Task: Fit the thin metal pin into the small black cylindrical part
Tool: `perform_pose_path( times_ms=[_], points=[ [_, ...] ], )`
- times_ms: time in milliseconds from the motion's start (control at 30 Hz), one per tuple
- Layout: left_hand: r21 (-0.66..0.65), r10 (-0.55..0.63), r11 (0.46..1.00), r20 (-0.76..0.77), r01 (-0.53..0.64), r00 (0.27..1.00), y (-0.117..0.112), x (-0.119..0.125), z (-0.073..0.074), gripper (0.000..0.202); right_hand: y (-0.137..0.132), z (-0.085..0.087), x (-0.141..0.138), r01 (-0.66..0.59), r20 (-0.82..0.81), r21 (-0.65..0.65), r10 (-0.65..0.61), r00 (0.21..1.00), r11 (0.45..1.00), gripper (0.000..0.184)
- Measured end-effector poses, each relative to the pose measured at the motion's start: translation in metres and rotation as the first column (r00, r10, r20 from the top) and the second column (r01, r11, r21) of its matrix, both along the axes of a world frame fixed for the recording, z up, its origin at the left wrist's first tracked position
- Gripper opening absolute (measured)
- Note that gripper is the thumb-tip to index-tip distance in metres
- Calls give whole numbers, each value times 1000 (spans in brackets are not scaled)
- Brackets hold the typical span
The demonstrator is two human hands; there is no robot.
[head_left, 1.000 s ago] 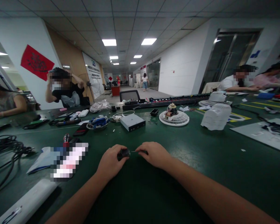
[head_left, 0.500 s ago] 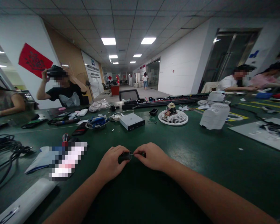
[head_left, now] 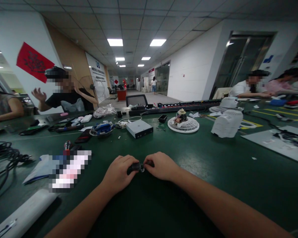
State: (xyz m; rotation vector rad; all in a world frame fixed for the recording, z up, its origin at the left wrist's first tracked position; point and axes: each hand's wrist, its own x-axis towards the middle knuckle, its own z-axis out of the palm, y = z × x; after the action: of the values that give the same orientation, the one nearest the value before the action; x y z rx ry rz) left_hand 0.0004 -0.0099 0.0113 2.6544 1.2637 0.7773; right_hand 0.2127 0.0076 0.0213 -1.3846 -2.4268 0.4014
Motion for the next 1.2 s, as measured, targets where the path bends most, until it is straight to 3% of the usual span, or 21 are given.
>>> perform_pose_path(
  times_ms=[133, 233, 367, 533, 667, 833, 967, 1200],
  points=[
    [5, 57, 998, -6, -57, 998, -1, 2, 0, 27, 1, 0, 2, 107, 111, 54, -113, 987, 993, 18],
    [-2, 145, 989, 4, -145, 989, 0, -1, 1, 27, 2, 1, 2, 180, 60, 72, -184, 981, 981, 18],
    [-53, 229, 972, 13, -228, 973, 3, -5, -2, 25, -1, 0, -3, 92, -104, 0, -91, 990, 996, 20],
    [-92, 259, 962, 20, -256, 966, 6, -5, -6, 28, -4, -5, -8, -39, -8, -12, 39, 999, 999, 28],
    [-92, 241, 967, 24, -238, 970, 5, -3, -6, 28, -3, -3, -7, -35, -70, -3, 34, 997, 999, 15],
    [-69, 196, 979, 35, -194, 980, 4, -1, -5, 27, 0, -2, -7, 61, -306, -6, -60, 950, 998, 13],
    [-47, 157, 987, 23, -156, 987, 1, 1, -4, 29, 0, -1, -9, 53, -435, 12, -43, 899, 999, 16],
    [-27, 59, 998, 6, -59, 998, -2, 1, -1, 28, -2, 2, -9, -39, -415, -21, 26, 909, 999, 11]
  ],
)
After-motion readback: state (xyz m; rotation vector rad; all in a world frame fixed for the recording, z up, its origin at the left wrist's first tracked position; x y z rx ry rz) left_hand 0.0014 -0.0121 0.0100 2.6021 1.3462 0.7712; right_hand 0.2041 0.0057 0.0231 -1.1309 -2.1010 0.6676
